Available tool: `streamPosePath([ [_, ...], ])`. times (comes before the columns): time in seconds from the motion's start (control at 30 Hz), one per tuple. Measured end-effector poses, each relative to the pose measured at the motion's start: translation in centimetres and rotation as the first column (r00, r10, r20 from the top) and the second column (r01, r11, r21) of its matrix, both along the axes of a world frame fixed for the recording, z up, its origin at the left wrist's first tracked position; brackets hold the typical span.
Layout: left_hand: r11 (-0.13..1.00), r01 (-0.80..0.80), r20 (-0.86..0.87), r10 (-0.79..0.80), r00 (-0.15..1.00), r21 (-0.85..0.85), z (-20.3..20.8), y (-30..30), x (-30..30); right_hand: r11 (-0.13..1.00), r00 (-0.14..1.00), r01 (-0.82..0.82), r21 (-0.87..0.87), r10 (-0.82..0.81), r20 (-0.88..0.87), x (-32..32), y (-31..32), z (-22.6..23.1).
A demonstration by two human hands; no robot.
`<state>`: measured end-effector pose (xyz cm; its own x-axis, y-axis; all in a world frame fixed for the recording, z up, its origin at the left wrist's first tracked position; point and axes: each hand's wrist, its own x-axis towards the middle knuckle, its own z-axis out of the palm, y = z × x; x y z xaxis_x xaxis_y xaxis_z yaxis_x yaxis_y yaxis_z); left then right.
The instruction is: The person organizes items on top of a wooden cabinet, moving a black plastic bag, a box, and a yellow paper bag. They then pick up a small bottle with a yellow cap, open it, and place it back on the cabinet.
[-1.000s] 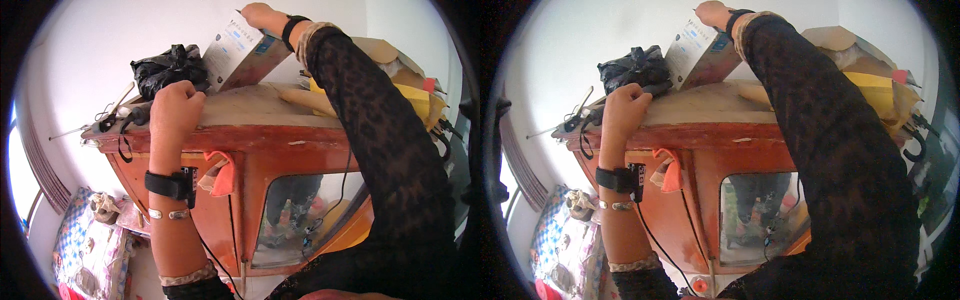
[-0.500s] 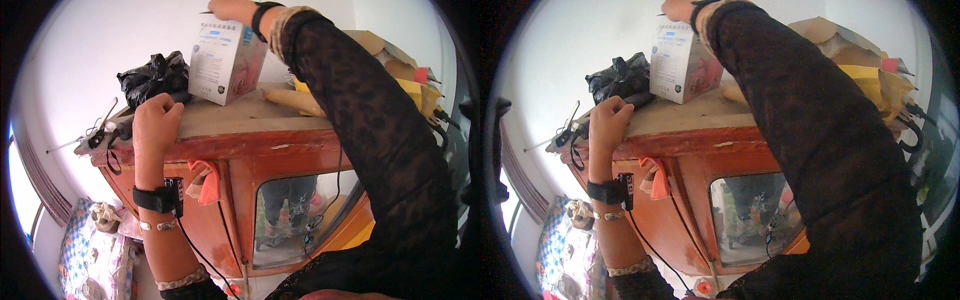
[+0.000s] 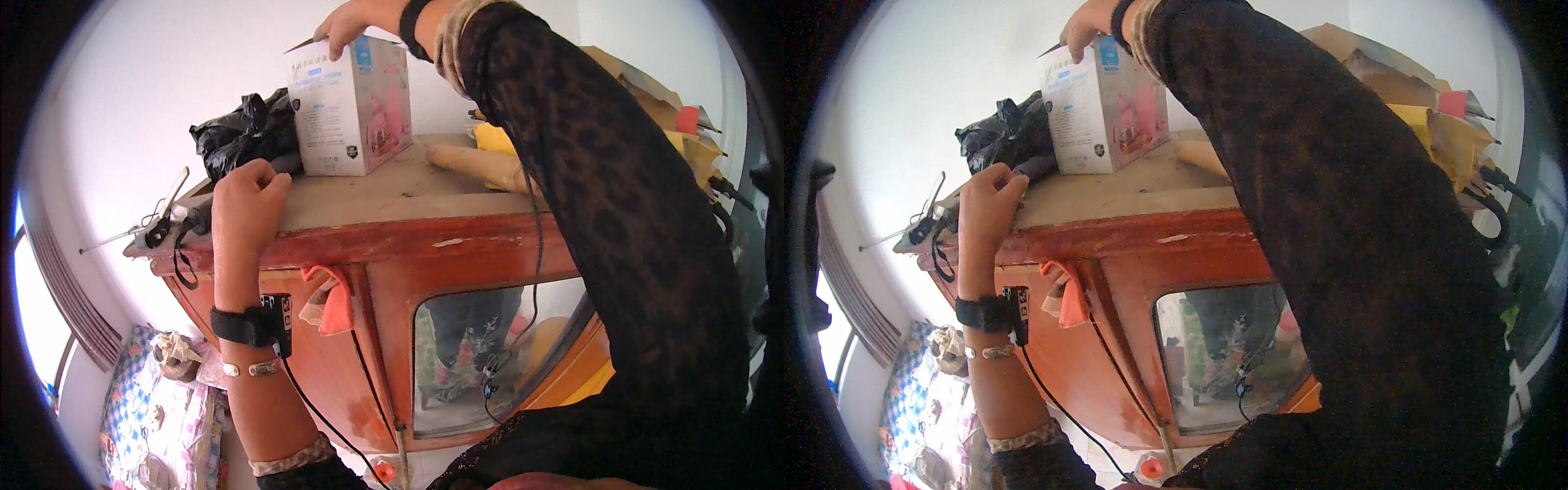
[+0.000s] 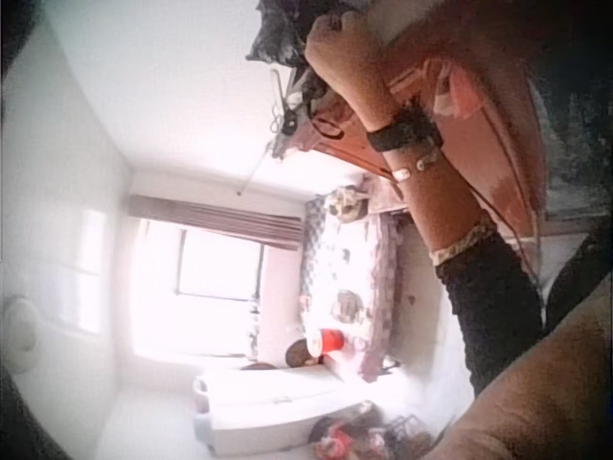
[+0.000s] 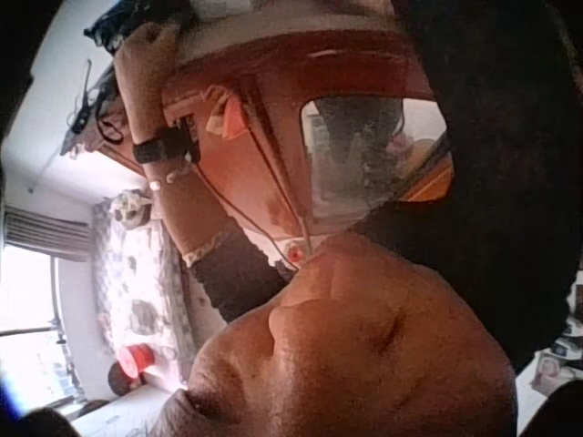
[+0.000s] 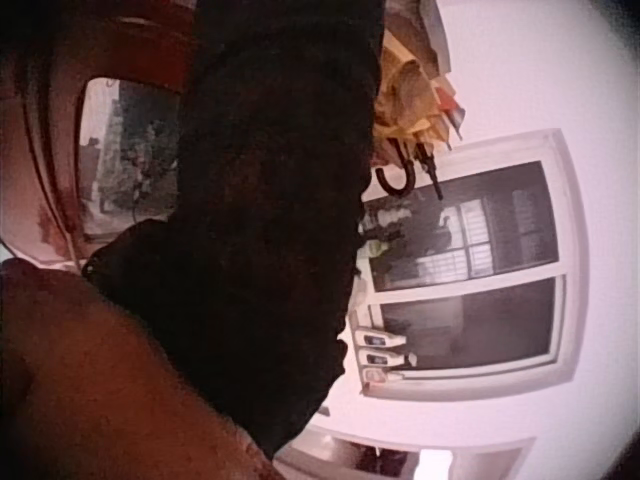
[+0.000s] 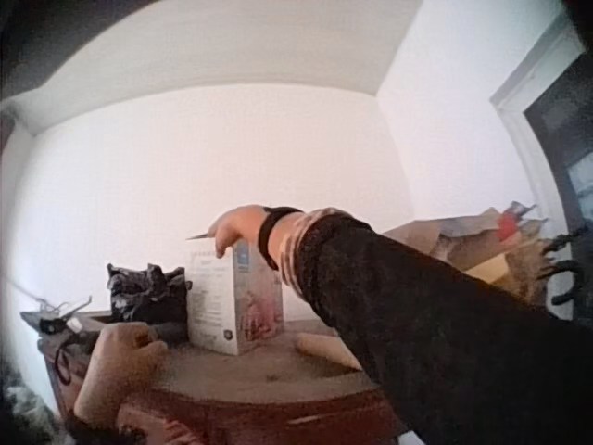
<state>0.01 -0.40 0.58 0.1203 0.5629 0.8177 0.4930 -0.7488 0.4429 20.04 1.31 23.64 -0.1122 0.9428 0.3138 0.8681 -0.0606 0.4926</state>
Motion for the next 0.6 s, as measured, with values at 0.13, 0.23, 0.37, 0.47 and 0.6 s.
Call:
streamPosePath([
  [0.13, 1.0, -0.011, -0.015, 0.011, 1.0, -0.015, 0.2, -0.1, 0.0, 0.998, 0.976, 0.011, -0.055, 0.001, 0.219, -2.2, -2.6, 3.2],
  [0.23, 0.999, -0.008, -0.019, 0.007, 1.0, -0.043, 0.3, -0.3, 0.1, 0.996, 0.984, -0.085, 0.021, 0.08, 0.16, -0.1, -6.3, 5.7],
  [0.37, 0.996, 0.002, -0.016, -0.003, 1.0, -0.087, 0.5, -0.6, 0.3, 0.98, 0.991, -0.108, 0.17, 0.092, 0.098, 5.5, -15.4, 8.4],
  [0.47, 0.997, -0.013, -0.034, 0.01, 0.999, -0.08, 0.4, -0.6, 0.4, 0.953, 0.998, -0.056, 0.299, 0.054, 0.013, 11.0, -24.0, 7.7],
  [0.6, 0.998, 0.015, -0.024, -0.016, 1.0, -0.061, 0.3, -0.2, 0.5, 0.881, 0.988, 0.09, 0.464, -0.02, -0.154, 17.7, -36.5, 2.8],
])
